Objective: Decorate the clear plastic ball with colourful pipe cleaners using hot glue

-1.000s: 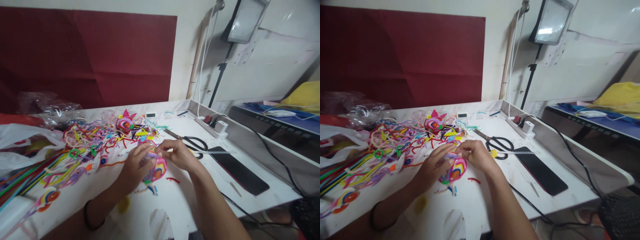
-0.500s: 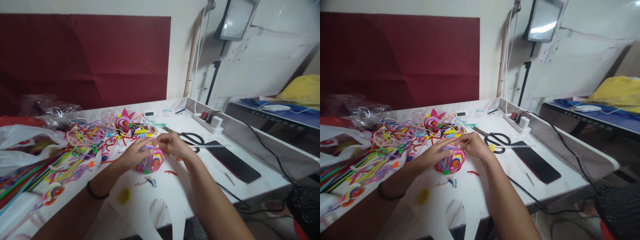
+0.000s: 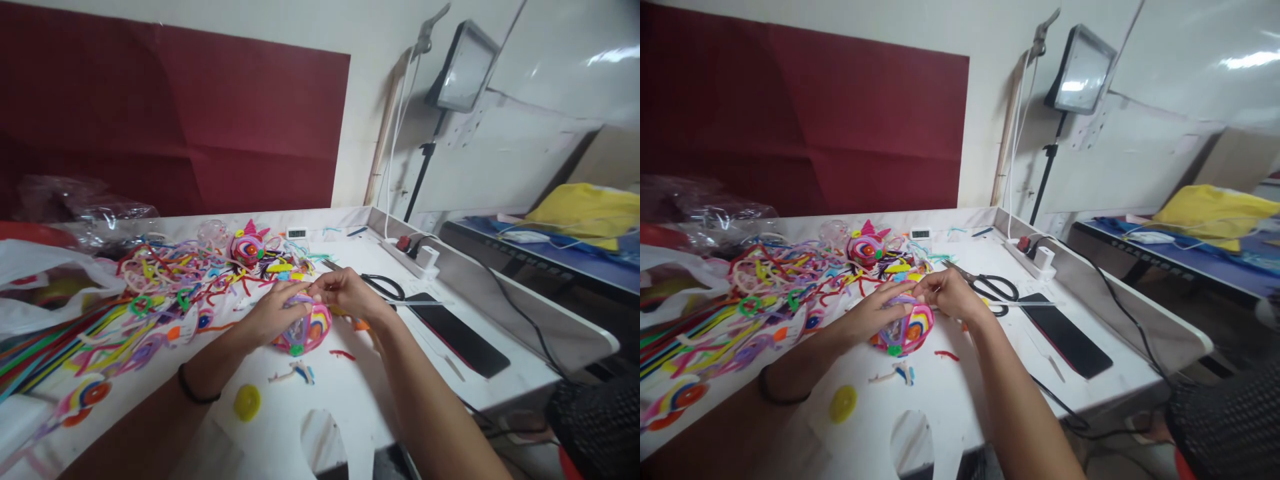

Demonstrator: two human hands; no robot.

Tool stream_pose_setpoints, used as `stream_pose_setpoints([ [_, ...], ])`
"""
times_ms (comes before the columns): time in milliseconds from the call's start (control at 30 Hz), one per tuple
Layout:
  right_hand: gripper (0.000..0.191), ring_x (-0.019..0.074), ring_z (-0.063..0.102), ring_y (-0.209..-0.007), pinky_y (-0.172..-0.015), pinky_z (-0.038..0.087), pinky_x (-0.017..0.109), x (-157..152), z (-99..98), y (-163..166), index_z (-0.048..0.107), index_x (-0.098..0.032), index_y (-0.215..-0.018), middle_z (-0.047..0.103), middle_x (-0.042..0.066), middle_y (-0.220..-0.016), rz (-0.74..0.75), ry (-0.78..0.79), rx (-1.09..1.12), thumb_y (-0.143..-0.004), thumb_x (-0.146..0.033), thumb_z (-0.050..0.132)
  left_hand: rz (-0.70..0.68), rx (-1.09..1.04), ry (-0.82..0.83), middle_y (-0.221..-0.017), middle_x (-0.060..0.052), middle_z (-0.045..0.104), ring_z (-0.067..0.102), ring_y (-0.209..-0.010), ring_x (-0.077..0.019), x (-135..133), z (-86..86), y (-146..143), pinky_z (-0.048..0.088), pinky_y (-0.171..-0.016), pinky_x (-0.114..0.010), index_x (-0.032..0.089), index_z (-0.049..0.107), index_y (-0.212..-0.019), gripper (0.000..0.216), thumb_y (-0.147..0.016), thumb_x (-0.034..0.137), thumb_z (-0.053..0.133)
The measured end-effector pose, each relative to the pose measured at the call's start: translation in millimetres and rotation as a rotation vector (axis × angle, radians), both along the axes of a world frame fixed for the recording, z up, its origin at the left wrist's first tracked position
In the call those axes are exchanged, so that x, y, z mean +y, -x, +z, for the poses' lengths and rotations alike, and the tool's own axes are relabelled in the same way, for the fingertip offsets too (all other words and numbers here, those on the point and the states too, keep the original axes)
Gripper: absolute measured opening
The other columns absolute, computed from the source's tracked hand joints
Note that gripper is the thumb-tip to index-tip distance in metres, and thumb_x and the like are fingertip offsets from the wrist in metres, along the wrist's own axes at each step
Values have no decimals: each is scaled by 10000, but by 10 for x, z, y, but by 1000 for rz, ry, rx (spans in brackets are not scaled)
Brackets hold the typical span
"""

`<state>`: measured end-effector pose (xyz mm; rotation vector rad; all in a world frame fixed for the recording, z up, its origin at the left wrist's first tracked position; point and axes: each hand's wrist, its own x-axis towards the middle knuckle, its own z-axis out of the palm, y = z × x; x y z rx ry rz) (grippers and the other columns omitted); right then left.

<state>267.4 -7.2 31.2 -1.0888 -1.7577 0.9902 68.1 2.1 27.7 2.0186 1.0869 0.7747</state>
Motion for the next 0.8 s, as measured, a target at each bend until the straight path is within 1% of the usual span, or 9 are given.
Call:
stream_pose_setpoints([
  [167,252,99,466,-546,-523,399,224,-27,2,8,737,-114,-750,617,4,-626,6,5,1,-692,-360,734,-2,15,-18,-1308,-101,595,523,-1291,-316,-12,-16,-15,398,-1106,-467,255,660,-1264,479,-801,356,590],
  [333,227,92,419,-536,-473,344,201,-59,-1,-2,726,-118,-731,574,-7,-605,0,-21,-6,-705,-343,700,-14,53,-16,-1289,-93,597,525,-1281,-302,-65,62,-42,383,-1119,-435,243,686,-1216,454,-789,346,572],
  [433,192,91,414,-535,-471,339,199,-81,-5,-4,726,-118,-727,574,-7,-613,-11,-57,-30,-719,-299,660,1,94,-10,-1305,-101,591,522,-1282,-303,-95,115,-56,389,-1115,-417,216,674,-1231,481,-784,352,560],
  [567,157,96,441,-553,-494,351,197,-119,10,6,725,-121,-736,585,-5,-621,-50,-114,-83,-756,-227,611,9,106,-16,-1314,-109,591,523,-1283,-303,-111,146,-69,392,-1115,-400,192,658,-1251,517,-778,375,559],
  [667,137,106,487,-581,-527,372,199,-148,31,14,730,-125,-741,622,2,-641,-81,-152,-135,-769,-162,601,8,99,-15,-1308,-96,600,525,-1281,-306,-112,147,-78,399,-1109,-401,207,667,-1235,507,-772,385,566],
  [800,169,123,557,-628,-575,403,206,-182,54,29,744,-128,-765,678,14,-678,-120,-200,-204,-768,-75,583,18,122,3,-1342,-102,573,500,-1307,-322,-109,134,-78,391,-1114,-424,201,648,-1267,546,-765,394,554],
])
